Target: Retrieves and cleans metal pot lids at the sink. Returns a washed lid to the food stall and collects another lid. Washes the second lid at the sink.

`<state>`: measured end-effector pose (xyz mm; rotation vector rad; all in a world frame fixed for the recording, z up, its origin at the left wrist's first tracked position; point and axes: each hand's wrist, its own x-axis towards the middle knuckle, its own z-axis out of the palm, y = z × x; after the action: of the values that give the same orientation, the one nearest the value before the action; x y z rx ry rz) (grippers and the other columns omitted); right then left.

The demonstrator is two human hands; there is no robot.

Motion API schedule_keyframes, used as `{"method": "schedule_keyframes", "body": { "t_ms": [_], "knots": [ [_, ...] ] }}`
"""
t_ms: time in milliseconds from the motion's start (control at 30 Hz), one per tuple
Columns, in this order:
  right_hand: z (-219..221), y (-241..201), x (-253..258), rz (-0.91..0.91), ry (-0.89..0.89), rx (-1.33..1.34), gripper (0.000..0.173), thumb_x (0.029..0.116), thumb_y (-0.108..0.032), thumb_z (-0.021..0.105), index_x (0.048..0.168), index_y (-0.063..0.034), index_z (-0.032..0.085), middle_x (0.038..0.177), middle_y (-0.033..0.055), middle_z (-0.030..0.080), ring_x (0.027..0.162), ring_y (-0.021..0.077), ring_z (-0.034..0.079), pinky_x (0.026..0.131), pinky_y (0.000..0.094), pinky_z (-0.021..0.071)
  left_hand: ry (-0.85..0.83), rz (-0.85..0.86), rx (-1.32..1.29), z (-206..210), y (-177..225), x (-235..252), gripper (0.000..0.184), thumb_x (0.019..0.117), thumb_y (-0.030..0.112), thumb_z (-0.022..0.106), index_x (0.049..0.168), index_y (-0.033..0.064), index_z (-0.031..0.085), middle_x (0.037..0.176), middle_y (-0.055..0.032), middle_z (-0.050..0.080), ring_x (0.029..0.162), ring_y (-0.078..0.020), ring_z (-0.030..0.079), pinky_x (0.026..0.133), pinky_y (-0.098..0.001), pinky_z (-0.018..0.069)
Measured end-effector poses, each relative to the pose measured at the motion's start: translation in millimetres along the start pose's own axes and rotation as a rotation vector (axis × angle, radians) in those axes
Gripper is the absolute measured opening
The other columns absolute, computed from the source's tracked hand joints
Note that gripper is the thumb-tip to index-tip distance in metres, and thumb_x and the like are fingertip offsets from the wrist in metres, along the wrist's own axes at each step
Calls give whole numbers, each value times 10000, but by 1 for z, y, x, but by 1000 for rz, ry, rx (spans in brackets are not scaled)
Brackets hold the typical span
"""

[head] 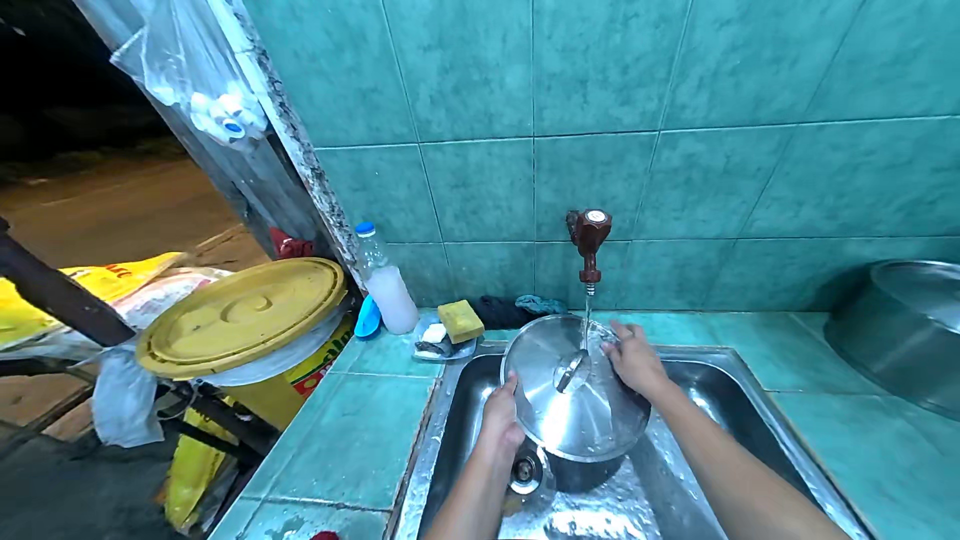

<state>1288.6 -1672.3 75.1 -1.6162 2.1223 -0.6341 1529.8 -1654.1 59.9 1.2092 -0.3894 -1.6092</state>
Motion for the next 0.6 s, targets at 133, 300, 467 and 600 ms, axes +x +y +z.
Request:
{"method": "schedule_keyframes", "body": {
  "t_ms": [133, 300, 467, 600],
  "knots": [
    [3, 27, -19, 346, -103, 798, 431, 1060, -114, 546, 1472, -28, 450, 1301, 215, 589, 1103, 273, 629, 923, 439, 535, -43, 107, 349, -4, 5, 12, 384, 1101, 183, 467, 1444, 10, 488, 1307, -213, 609, 1134, -276, 640, 936, -435, 544],
    [12, 29, -52, 391, 83, 981, 336, 1086, -127, 488, 1385, 22, 525, 1152, 192, 639, 952, 208, 663, 829, 375, 565, -122, 499, 1462, 18, 4, 11, 623, 1070, 392, 480, 1629, 200, 283, 1639, -161, 337, 1485, -353, 374, 1194, -581, 310],
    [24, 24, -67, 429, 215, 1066, 282, 1086, -112, 482, 1309, 41, 564, 1056, 166, 625, 882, 180, 630, 786, 345, 543, -373, 579, 1526, 58, -12, 4, 588, 1101, 517, 241, 1551, 216, 468, 1615, -49, 422, 1557, -274, 244, 1264, -586, 37],
    [29, 23, -76, 408, 238, 1148, 251, 1083, -97, 479, 1260, 44, 587, 967, 139, 666, 795, 144, 671, 719, 307, 578, -686, 731, 1627, 84, -14, -7, 456, 1127, 276, 301, 1537, 208, 488, 1334, -147, 669, 1250, -330, 629, 1086, -549, 452]
  ]
}}
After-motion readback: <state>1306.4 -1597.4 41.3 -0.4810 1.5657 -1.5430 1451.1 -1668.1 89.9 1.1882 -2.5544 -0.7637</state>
